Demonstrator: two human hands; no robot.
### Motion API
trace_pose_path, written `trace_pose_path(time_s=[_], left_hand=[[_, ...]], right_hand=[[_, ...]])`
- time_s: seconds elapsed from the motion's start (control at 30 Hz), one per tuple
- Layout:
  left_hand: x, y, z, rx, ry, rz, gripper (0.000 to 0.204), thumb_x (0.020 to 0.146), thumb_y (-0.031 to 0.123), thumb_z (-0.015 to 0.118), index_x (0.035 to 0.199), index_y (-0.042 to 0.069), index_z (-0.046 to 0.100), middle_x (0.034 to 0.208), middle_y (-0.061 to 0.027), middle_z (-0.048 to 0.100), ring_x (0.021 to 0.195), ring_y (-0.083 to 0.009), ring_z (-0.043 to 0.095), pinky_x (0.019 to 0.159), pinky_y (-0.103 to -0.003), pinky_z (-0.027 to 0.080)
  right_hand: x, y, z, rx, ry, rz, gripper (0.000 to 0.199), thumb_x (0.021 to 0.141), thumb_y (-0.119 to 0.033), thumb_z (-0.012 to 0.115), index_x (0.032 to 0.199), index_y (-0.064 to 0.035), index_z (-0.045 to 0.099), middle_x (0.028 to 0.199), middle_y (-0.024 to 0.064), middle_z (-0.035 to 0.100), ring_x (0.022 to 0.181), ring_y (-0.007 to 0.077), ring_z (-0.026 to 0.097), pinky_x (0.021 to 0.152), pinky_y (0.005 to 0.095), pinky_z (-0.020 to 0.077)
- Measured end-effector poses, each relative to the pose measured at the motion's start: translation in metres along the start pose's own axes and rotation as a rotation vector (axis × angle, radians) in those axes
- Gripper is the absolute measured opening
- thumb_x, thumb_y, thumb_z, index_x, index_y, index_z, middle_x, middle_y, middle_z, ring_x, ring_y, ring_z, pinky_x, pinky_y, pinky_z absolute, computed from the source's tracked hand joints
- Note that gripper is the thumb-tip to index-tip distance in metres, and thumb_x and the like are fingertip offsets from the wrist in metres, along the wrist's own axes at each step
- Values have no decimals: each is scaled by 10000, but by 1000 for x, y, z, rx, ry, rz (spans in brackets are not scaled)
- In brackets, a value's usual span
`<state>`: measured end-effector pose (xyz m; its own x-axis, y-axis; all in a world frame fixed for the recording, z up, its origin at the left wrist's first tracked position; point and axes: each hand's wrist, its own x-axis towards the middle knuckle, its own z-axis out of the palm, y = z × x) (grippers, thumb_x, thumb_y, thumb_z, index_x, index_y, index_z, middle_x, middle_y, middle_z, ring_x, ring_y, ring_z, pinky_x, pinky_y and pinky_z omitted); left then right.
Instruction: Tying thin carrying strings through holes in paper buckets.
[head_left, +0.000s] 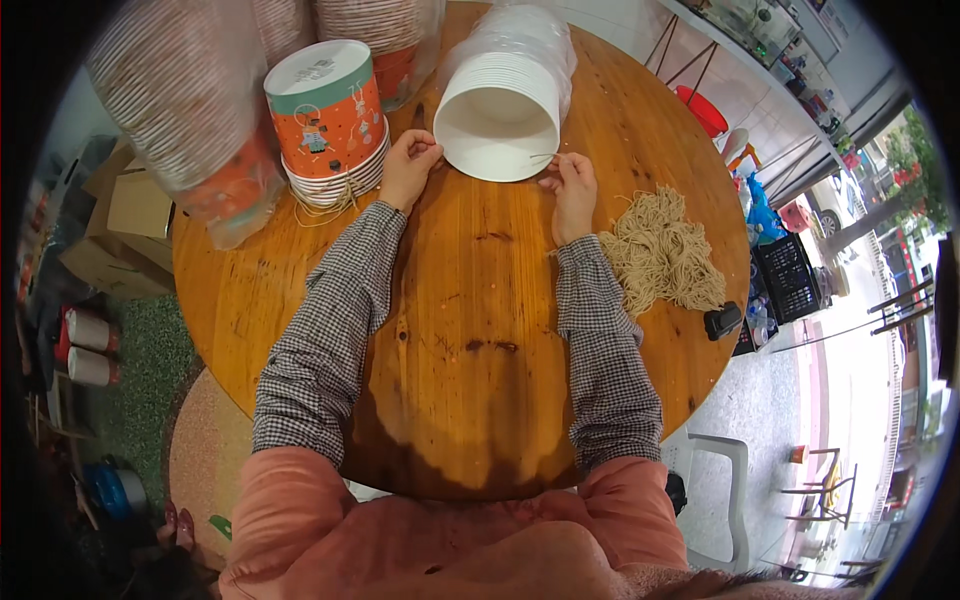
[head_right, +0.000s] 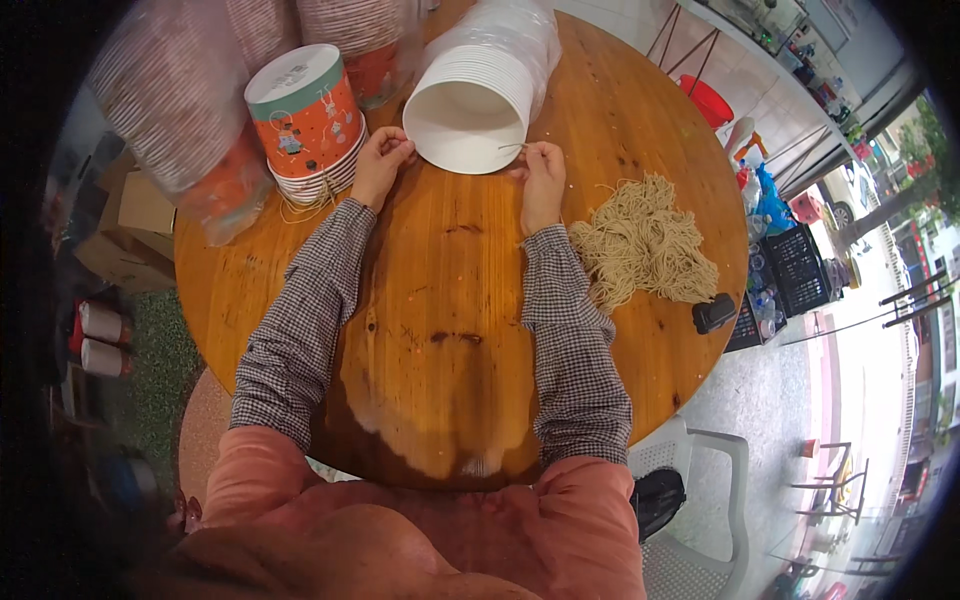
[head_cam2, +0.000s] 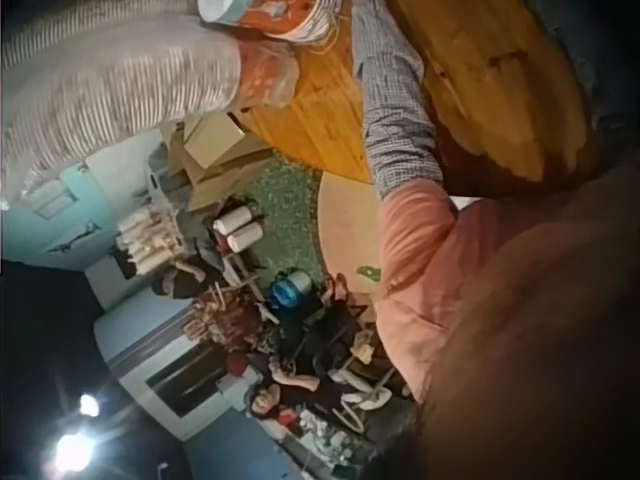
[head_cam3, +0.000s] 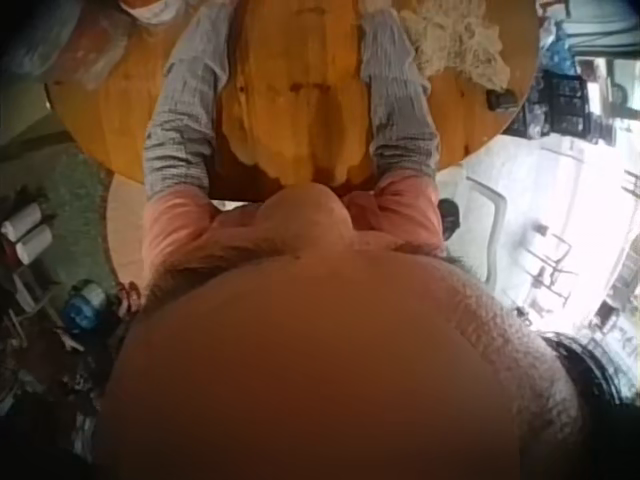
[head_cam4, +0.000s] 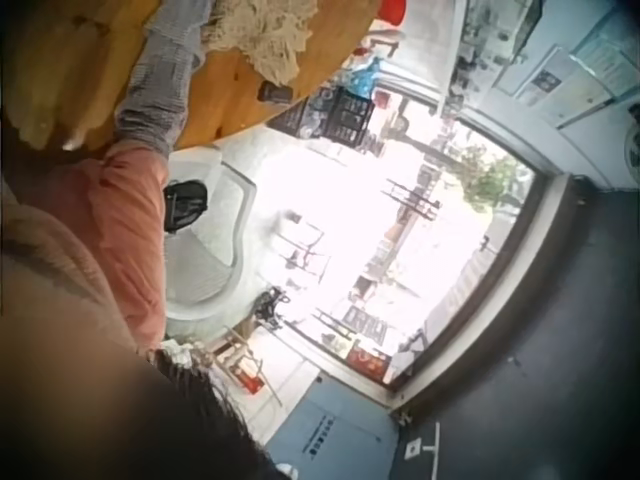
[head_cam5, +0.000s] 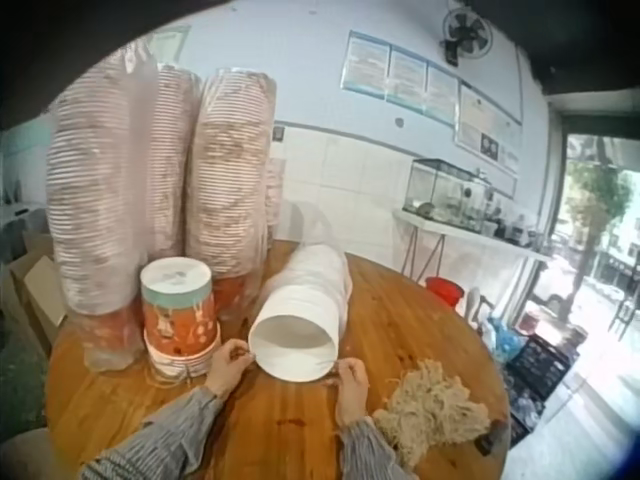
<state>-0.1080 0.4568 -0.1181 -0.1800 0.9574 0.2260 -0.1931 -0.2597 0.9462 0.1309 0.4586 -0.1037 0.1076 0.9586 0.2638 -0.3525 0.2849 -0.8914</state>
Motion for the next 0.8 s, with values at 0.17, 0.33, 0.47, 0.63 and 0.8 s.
trace_pose_path(time_s=[0.17, 0.33, 0.47, 0.63, 0.8], left_hand=[[-8, 3, -6, -110, -84, -38, 162, 870, 11, 610, 1004, 19, 519, 853, -31, 589, 750, -94, 568, 673, -221, 496], [-28, 10, 3, -110, -69, -105, 238, 853, 59, 656, 1035, 54, 503, 836, -11, 600, 729, -80, 550, 629, -200, 448], [-42, 10, -3, -192, -72, -122, 224, 849, 62, 662, 975, 67, 477, 793, 3, 576, 669, -57, 498, 611, -196, 411], [-76, 6, -4, -39, -31, 17, 325, 858, 193, 681, 1099, 9, 564, 949, -56, 639, 847, -119, 586, 754, -240, 476], [-128, 35, 3, 198, -60, -91, 357, 870, 189, 657, 1143, -34, 601, 1040, -109, 661, 935, -147, 607, 833, -271, 480]], right_hand=[[-9, -8, -2, 13, -65, 63, 123, 980, -161, 442, 992, -52, 498, 1010, 63, 577, 898, 144, 547, 698, 292, 490], [-25, -25, -7, 120, -144, 63, 143, 979, -199, 442, 998, -63, 480, 1084, 96, 573, 997, 201, 555, 747, 349, 513], [-41, -35, -8, 191, -178, 132, 144, 979, -207, 443, 1002, -69, 477, 1103, 113, 569, 1018, 208, 557, 726, 356, 532], [-58, -41, -7, 189, -194, 159, 149, 988, -222, 439, 996, -77, 470, 995, 88, 597, 807, 157, 591, 543, 283, 522], [-90, -48, -19, 165, -129, 192, 141, 1000, -214, 427, 985, -80, 466, 910, 70, 614, 574, 121, 553, 475, 259, 485]])
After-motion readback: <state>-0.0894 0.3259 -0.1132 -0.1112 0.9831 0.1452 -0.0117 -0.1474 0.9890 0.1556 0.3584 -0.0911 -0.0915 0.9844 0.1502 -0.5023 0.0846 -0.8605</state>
